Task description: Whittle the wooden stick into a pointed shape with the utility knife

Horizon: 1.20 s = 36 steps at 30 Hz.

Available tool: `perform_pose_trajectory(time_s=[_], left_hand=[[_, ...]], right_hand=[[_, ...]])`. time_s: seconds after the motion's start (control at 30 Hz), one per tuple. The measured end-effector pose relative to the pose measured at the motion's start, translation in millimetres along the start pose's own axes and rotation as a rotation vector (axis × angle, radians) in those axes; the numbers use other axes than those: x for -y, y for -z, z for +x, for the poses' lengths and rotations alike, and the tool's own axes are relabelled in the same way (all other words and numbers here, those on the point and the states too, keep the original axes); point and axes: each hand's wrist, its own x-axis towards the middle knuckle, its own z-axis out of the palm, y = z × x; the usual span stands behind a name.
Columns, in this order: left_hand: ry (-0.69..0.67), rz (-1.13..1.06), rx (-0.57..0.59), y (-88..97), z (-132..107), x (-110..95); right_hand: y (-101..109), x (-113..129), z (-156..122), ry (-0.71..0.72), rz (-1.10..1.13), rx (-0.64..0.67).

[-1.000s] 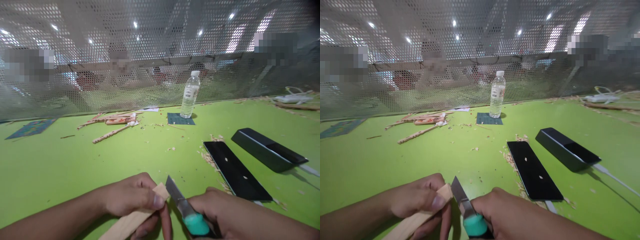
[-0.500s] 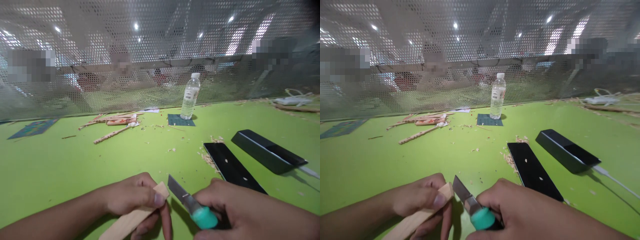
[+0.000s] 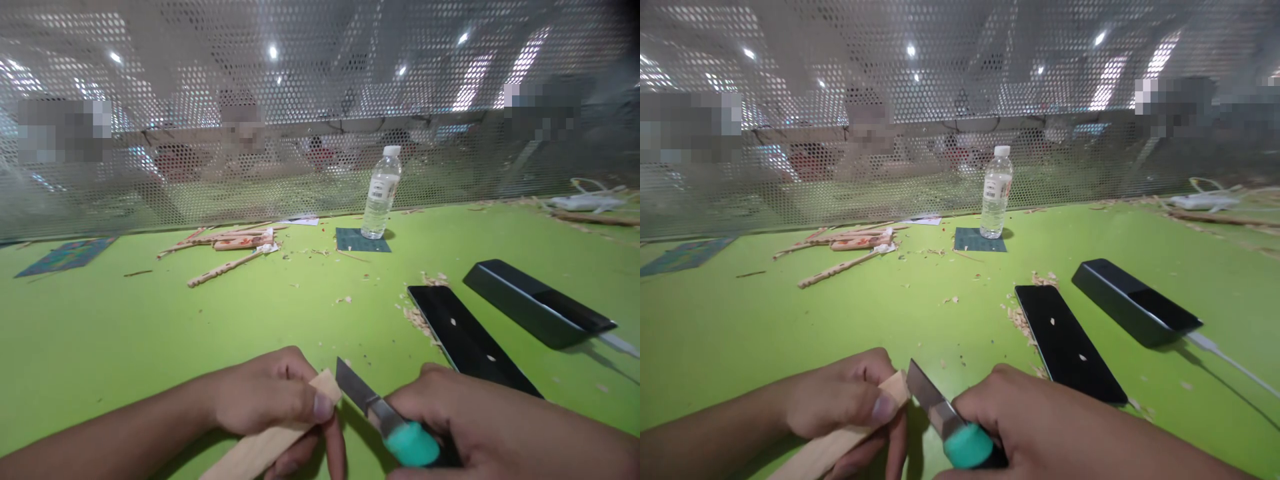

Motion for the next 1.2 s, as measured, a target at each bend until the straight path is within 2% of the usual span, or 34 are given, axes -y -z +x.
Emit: perform_pose_trajectory(time_s=[0.1,0.33,0.47,0.53,0.67,0.7,0.73,0.77,0.9,1.07,1.2], left_hand=[[-0.012,0.015,0.007,0.0,-0.1,-0.1],[-0.028,0.003,-0.001,-0.8,0.4,-1.3],[-0.050,-0.025,0.021,2.4,2.1,-0.4],[-0.051,-0.013,0.015,3.9,2.8,0.6],[-0.064,0.038,-0.017,3.5,3.2,1.4],[-0.071,0.050,-0.025,2.6,3.1,1.1],[-0.080,0.064,-0.034,1.7,3.0,0.8],[-0.087,0.078,-0.044,0.8,2.8,0.4],[-0.105,0.123,-0.077,-1.0,2.7,-0.4],[-0.097,0.161,-0.091,-0.2,3.5,-0.3],[-0.094,0.178,-0.097,2.0,3.6,1.1]], right_hand=[[4.7,0.1,-0.9,-0.050,-0.058,0.004],[6.6,-0.2,-1.2,-0.048,-0.066,-0.033],[8.2,-9.3,8.5,-0.100,0.197,0.030],[10.2,-14.6,15.4,-0.068,0.302,-0.023],[14.0,-21.5,26.1,-0.018,0.355,-0.310],[15.4,-22.0,28.4,0.019,0.382,-0.405],[17.4,-22.0,31.1,0.085,0.460,-0.572],[20.4,-21.4,34.8,0.123,0.486,-0.631],[42.6,-14.0,64.2,0.177,0.487,-0.796],[76.4,-5.1,123.2,0.135,0.421,-0.959],[91.5,-8.7,157.7,0.063,0.370,-1.064]])
